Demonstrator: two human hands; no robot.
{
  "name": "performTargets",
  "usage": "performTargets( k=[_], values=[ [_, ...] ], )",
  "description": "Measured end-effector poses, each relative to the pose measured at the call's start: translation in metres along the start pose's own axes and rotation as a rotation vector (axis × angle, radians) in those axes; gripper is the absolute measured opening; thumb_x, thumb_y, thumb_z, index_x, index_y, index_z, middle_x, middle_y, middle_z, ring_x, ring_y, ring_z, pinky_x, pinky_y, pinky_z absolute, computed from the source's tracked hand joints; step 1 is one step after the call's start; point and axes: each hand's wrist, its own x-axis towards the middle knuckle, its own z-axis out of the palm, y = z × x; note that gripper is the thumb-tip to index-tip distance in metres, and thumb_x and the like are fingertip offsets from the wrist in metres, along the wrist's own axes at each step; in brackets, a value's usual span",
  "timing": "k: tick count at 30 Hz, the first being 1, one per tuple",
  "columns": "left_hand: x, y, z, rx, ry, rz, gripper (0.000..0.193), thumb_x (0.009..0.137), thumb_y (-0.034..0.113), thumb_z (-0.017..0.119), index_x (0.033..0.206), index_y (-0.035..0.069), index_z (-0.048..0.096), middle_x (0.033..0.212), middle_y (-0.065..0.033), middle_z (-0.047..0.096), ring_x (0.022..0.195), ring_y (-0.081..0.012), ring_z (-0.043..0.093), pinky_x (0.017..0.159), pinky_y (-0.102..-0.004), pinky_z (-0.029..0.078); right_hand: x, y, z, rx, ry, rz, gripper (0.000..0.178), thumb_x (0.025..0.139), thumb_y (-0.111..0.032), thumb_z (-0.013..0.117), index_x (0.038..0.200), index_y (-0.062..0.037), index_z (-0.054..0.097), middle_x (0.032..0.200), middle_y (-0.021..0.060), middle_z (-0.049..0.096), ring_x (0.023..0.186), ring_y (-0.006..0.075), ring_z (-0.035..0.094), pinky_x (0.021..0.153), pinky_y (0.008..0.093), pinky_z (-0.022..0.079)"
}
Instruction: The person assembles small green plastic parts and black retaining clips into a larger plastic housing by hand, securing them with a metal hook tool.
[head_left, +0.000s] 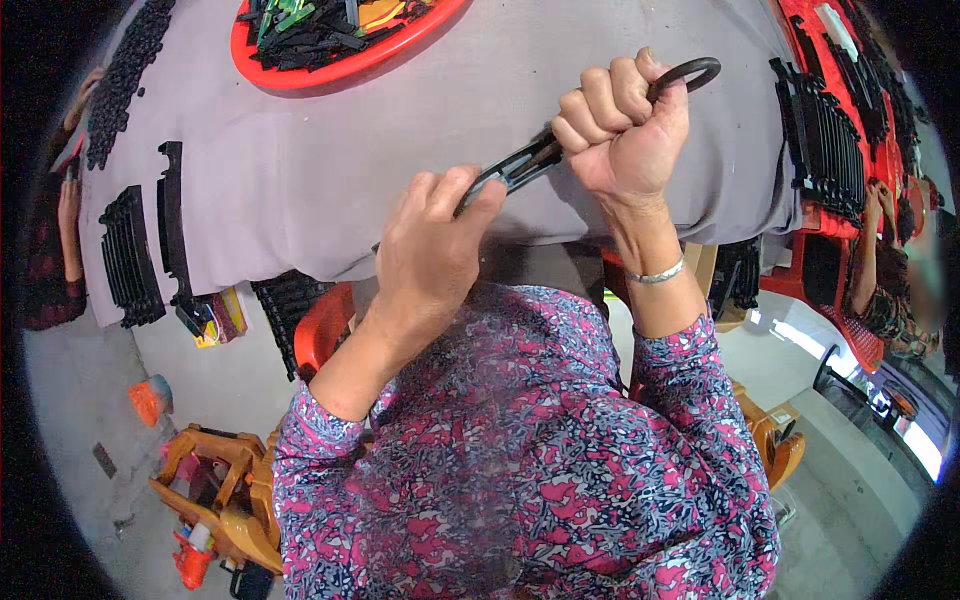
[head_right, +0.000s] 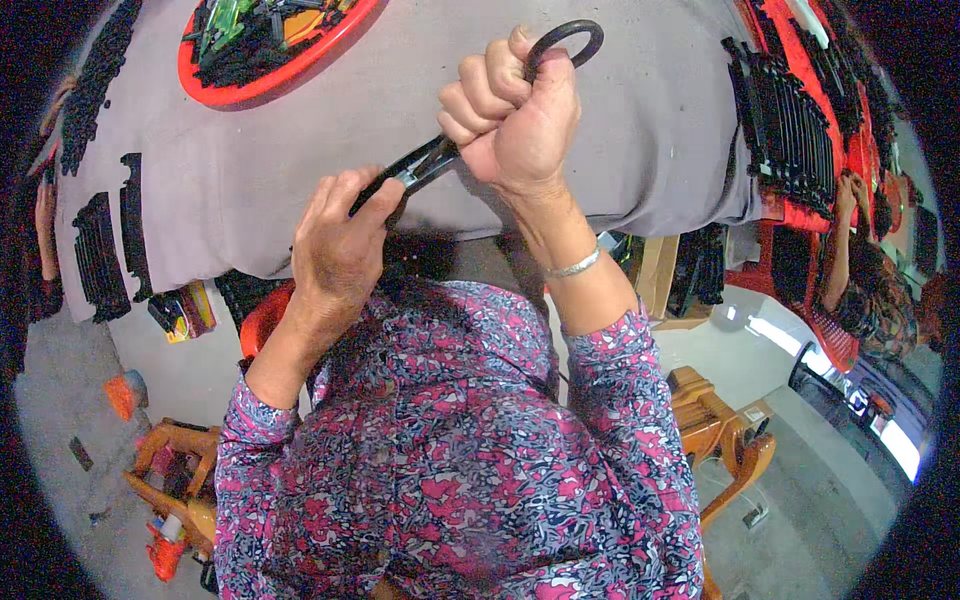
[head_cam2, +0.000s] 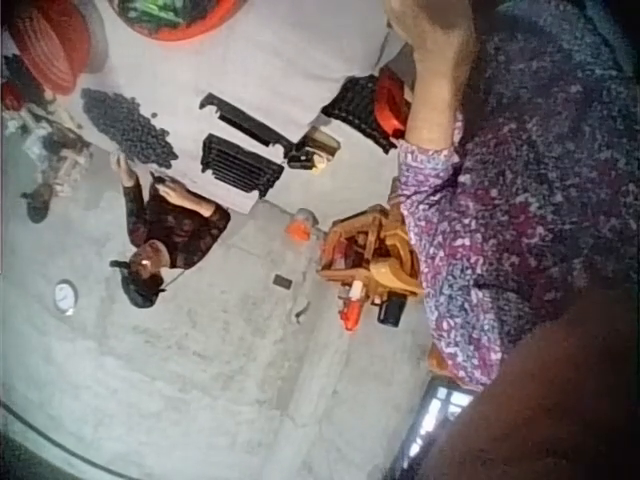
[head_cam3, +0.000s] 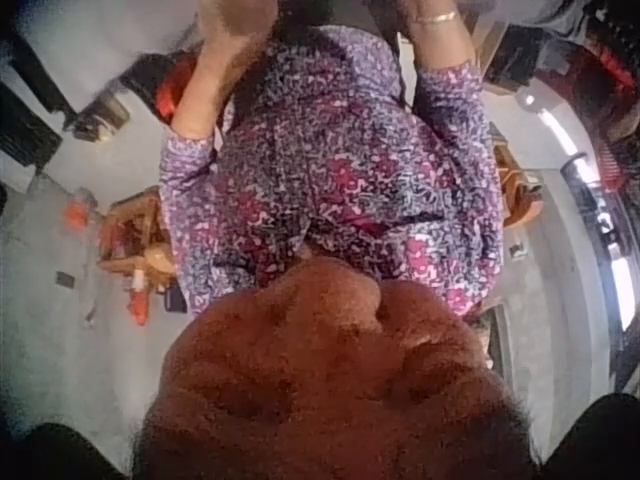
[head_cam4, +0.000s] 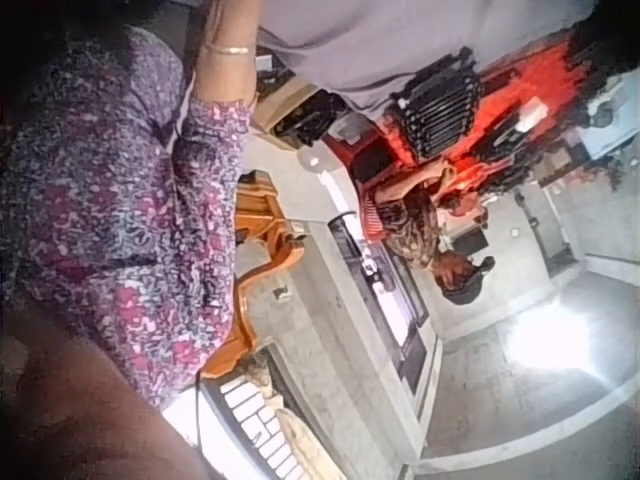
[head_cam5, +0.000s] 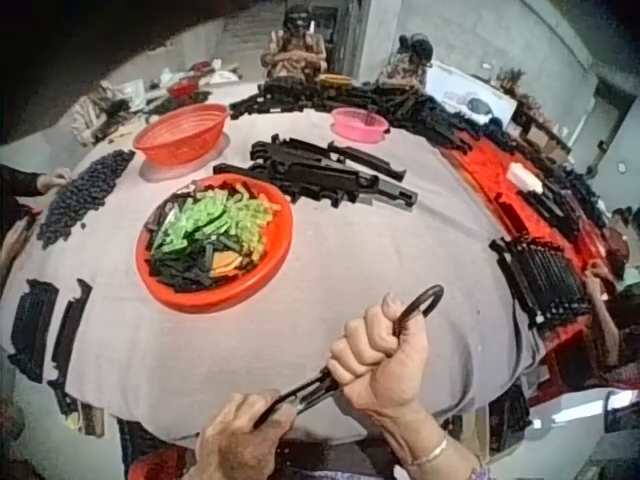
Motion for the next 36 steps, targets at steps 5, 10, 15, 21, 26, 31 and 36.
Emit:
performTargets(
  k=[5,10,15,21,26,31,36],
  values=[
    [0.0,0.0,0.0,0.012,-0.014,0.006,0.031,0.077,0.001,0.06,0.107,0.01,0.066,0.107,-0.0069,0.061,0.089,-0.0276,0.058,0.075,-0.0398,0.051,-0.001,0.003,-0.008,0.087,0.014,0.01,0.049,0.099,-0.042,0.029,0.057,-0.0174,0.025,0.05,-0.0044,0.018,0.045,0.0099,0.012,0.041,0.0286,0.011],
    [0.002,0.003,-0.003,-0.024,0.006,-0.013,0.036,0.073,-0.007,0.061,0.105,0.008,0.066,0.103,-0.0073,0.062,0.089,-0.0298,0.059,0.076,-0.0405,0.052,-0.002,0.005,-0.003,0.071,0.057,-0.006,0.048,0.097,-0.042,0.029,0.057,-0.0174,0.025,0.05,-0.0045,0.017,0.045,0.0098,0.012,0.041,0.0288,0.011],
    [0.003,0.0,0.003,0.011,0.084,0.034,0.034,0.074,-0.006,0.062,0.104,0.007,0.066,0.1,-0.0102,0.062,0.084,-0.0302,0.061,0.073,-0.0404,0.052,-0.004,0.006,-0.001,-0.027,0.072,-0.046,0.047,0.097,-0.044,0.03,0.058,-0.0174,0.025,0.05,-0.0046,0.018,0.045,0.0098,0.012,0.042,0.0285,0.011],
    [0.001,-0.002,-0.004,-0.162,0.07,-0.04,0.037,0.072,-0.005,0.07,0.107,0.005,0.061,0.105,-0.0125,0.061,0.092,-0.0329,0.063,0.078,-0.0407,0.053,0.0,-0.007,-0.002,0.102,0.137,-0.083,0.049,0.097,-0.048,0.035,0.061,-0.015,0.028,0.054,-0.005,0.021,0.049,0.0093,0.018,0.044,0.0269,0.014],
    [0.001,-0.002,-0.029,-0.2,0.062,-0.124,0.056,0.068,-0.002,0.077,0.117,0.004,0.051,0.106,-0.0133,0.059,0.098,-0.0341,0.062,0.08,-0.0416,0.052,-0.002,-0.048,-0.023,0.051,-0.043,-0.101,0.036,0.101,-0.036,0.043,0.078,-0.0085,0.045,0.064,-0.0036,0.029,0.054,0.0081,0.026,0.046,0.0237,0.02],
    [-0.011,-0.01,-0.031,-0.086,0.087,-0.095,0.051,0.066,0.006,0.077,0.114,0.005,0.059,0.1,-0.0087,0.059,0.092,-0.0303,0.058,0.08,-0.0409,0.044,0.0,-0.059,-0.041,-0.346,0.399,-0.04,0.022,0.097,-0.023,0.052,0.096,-0.0022,0.056,0.071,0.0005,0.042,0.061,0.0102,0.04,0.045,0.0234,0.03],
    [-0.017,-0.013,-0.023,-0.055,0.093,-0.105,0.043,0.064,0.008,0.08,0.105,0.004,0.066,0.091,-0.0078,0.06,0.087,-0.0281,0.058,0.076,-0.039,0.042,-0.002,-0.053,-0.042,-0.834,0.55,0.033,0.028,0.097,-0.022,0.053,0.099,0.0037,0.061,0.075,0.0062,0.06,0.062,0.0132,0.056,0.049,0.0233,0.041]
  ],
)
